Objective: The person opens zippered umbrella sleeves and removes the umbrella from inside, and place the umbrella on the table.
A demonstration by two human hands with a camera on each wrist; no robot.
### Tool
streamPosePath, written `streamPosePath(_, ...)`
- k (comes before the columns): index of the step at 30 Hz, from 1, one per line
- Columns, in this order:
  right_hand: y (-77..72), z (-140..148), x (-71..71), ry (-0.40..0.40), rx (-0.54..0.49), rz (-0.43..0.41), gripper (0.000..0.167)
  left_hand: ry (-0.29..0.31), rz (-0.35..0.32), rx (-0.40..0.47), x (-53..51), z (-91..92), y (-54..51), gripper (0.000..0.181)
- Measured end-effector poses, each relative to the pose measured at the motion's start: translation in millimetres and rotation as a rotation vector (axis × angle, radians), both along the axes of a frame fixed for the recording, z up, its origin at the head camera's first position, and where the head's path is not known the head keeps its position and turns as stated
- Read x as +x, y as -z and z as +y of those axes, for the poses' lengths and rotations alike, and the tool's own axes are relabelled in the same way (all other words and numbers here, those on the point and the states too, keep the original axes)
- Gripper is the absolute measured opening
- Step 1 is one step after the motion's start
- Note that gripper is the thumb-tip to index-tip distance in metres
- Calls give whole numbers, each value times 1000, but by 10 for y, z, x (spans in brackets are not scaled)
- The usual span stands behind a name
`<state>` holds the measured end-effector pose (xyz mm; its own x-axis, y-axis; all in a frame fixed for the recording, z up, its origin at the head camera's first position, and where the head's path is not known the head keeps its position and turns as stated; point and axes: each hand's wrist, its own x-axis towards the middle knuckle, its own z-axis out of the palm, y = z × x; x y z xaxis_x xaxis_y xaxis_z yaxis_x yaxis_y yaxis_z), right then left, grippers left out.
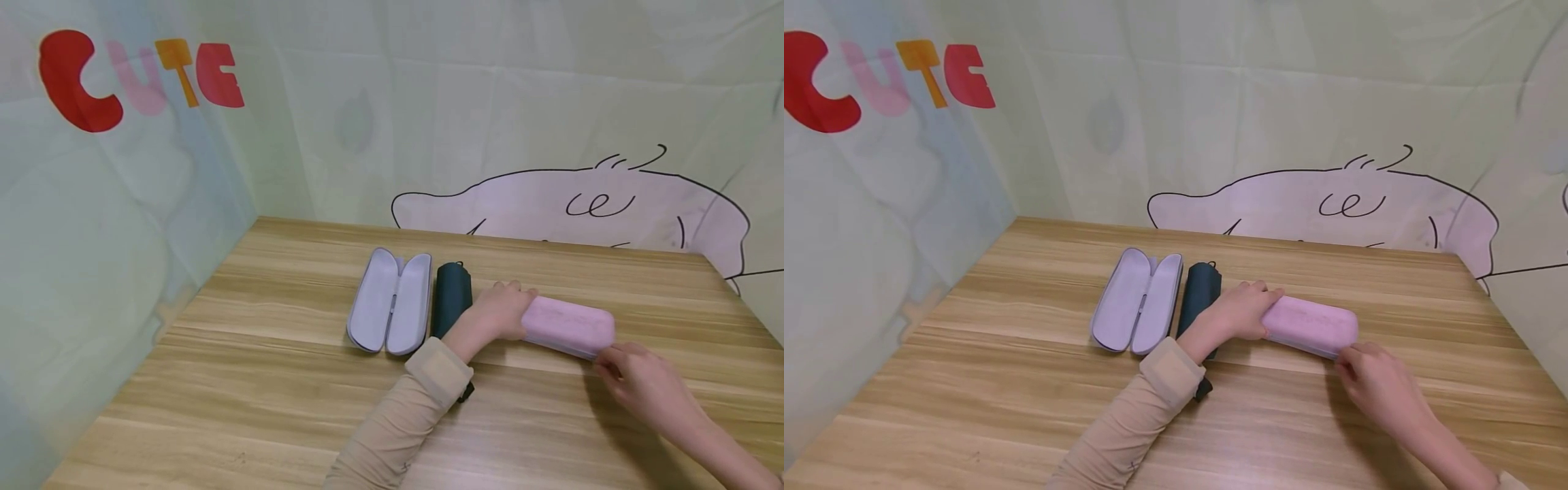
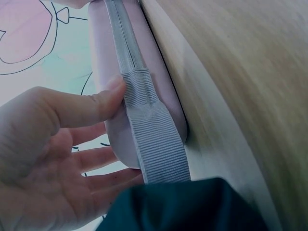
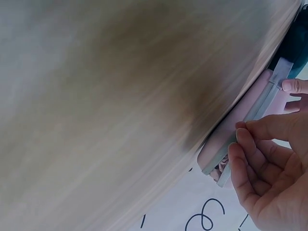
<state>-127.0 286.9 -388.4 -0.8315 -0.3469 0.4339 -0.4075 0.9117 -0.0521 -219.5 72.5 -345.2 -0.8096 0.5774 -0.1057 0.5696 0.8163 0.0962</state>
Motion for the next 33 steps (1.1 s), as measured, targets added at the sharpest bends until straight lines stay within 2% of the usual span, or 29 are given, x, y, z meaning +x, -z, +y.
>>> streamPosePath(23, 16, -114, -22, -23, 16, 60, 23, -12, 1, -6, 8, 19, 9, 67)
streamPosePath(33, -22, -205, -17, 19, 52, 9, 24, -8, 1, -5, 5, 14, 1, 67)
